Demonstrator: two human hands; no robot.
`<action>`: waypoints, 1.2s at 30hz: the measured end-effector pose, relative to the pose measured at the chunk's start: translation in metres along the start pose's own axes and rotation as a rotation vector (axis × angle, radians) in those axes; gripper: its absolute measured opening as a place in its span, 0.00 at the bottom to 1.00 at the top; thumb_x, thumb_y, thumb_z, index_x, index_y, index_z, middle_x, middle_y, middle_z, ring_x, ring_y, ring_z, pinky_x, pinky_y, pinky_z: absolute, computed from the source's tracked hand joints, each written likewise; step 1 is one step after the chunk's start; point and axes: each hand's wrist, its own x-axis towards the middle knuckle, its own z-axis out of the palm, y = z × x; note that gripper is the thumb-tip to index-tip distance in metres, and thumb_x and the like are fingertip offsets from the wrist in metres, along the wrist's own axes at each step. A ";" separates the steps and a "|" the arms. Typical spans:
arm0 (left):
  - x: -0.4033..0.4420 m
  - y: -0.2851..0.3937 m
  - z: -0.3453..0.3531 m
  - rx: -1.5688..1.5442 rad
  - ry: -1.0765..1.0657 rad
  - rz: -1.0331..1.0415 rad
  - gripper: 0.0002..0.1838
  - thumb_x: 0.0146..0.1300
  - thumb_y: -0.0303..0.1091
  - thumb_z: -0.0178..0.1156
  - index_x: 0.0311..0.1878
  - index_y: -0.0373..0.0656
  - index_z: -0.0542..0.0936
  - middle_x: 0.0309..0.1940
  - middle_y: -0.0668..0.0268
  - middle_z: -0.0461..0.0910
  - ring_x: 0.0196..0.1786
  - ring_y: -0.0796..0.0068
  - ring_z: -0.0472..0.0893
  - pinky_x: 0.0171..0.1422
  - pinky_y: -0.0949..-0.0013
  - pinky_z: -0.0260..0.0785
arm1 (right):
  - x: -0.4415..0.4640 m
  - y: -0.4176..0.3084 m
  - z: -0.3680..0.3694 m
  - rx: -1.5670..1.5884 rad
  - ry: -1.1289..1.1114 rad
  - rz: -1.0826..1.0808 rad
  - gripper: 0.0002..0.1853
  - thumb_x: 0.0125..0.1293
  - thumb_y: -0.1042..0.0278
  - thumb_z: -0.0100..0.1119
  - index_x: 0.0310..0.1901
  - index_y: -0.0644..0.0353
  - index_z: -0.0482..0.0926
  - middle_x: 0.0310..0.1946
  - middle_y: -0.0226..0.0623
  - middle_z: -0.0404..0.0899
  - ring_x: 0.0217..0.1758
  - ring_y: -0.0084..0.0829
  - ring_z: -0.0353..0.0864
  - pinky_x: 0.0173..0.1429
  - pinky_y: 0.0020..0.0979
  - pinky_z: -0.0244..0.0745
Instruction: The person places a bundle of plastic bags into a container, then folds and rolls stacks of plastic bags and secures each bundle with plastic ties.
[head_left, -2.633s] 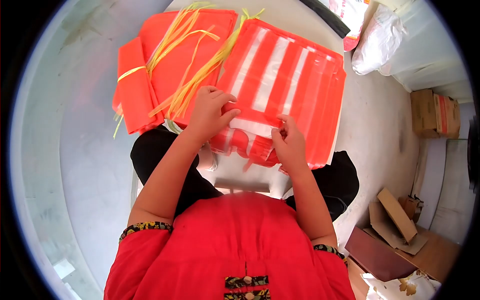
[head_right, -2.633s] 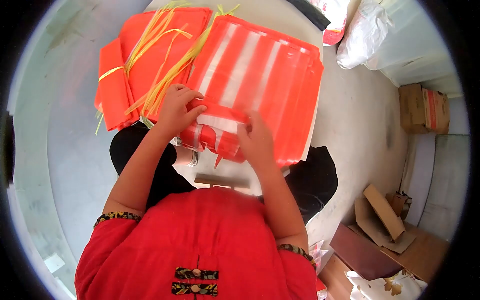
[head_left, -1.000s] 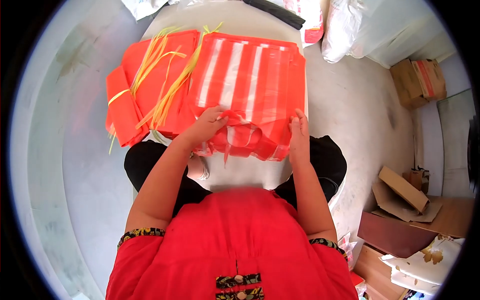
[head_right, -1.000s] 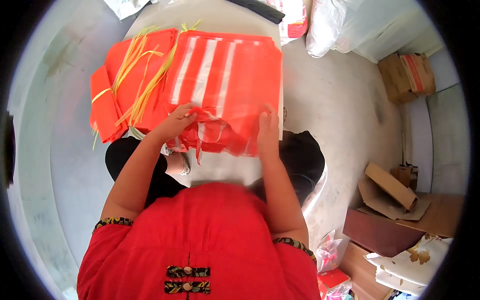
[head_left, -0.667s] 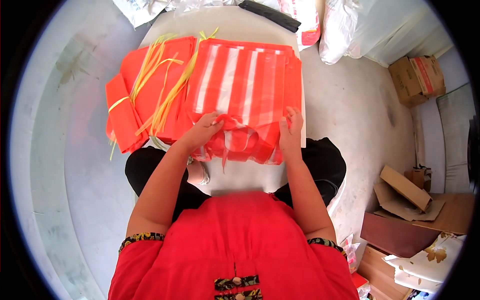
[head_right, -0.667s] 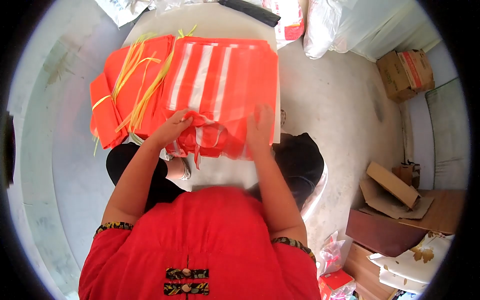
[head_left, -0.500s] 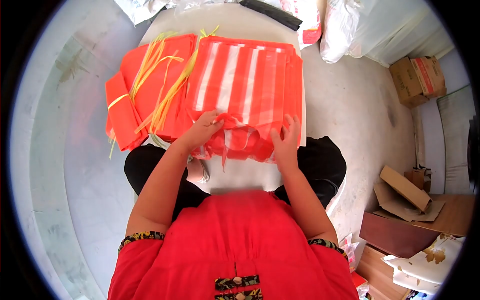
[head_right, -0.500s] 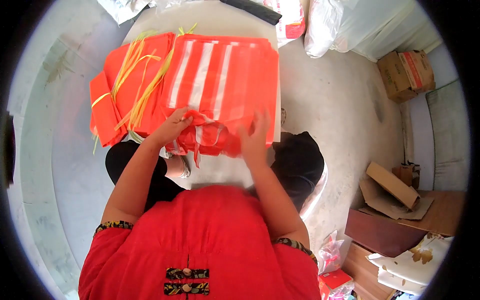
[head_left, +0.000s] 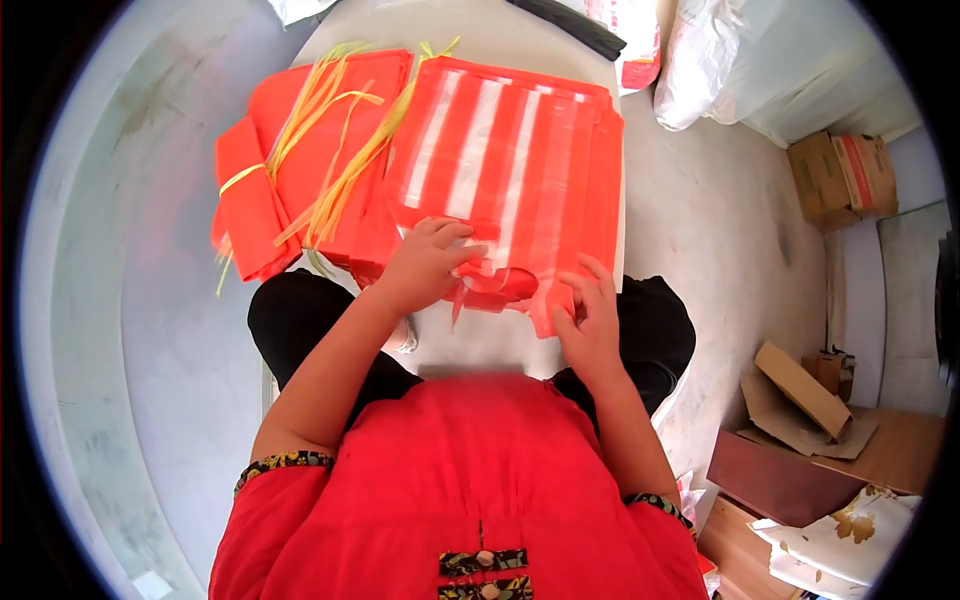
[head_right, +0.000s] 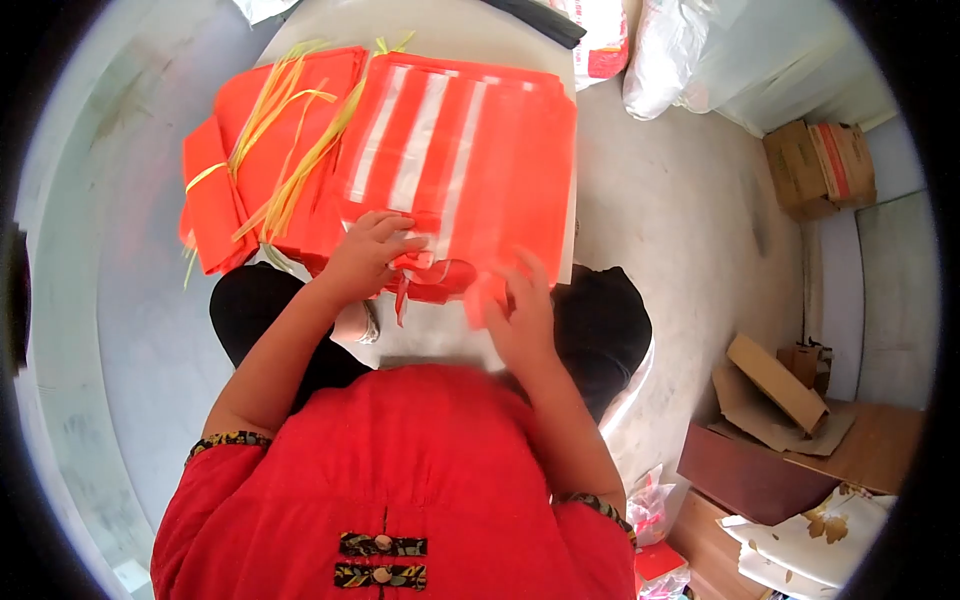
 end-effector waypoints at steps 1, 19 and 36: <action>-0.001 -0.001 0.001 0.020 0.003 0.009 0.30 0.51 0.20 0.71 0.60 0.53 0.87 0.64 0.60 0.80 0.69 0.52 0.76 0.70 0.49 0.70 | 0.014 0.004 0.005 0.069 -0.025 -0.066 0.19 0.69 0.81 0.61 0.62 0.65 0.79 0.63 0.38 0.75 0.48 0.21 0.79 0.50 0.26 0.78; -0.009 -0.001 0.006 -0.170 0.031 -0.003 0.31 0.44 0.17 0.69 0.55 0.52 0.90 0.78 0.52 0.70 0.72 0.51 0.76 0.70 0.47 0.69 | 0.114 0.023 0.076 0.054 -0.275 0.036 0.19 0.77 0.71 0.58 0.67 0.62 0.79 0.47 0.39 0.86 0.48 0.29 0.87 0.52 0.32 0.82; 0.026 -0.003 0.000 -0.103 0.100 -0.071 0.07 0.54 0.25 0.71 0.37 0.39 0.86 0.60 0.55 0.82 0.59 0.51 0.82 0.62 0.54 0.76 | 0.111 0.014 0.070 0.351 -0.362 0.158 0.25 0.81 0.77 0.47 0.77 0.56 0.68 0.68 0.40 0.82 0.48 0.30 0.87 0.48 0.33 0.83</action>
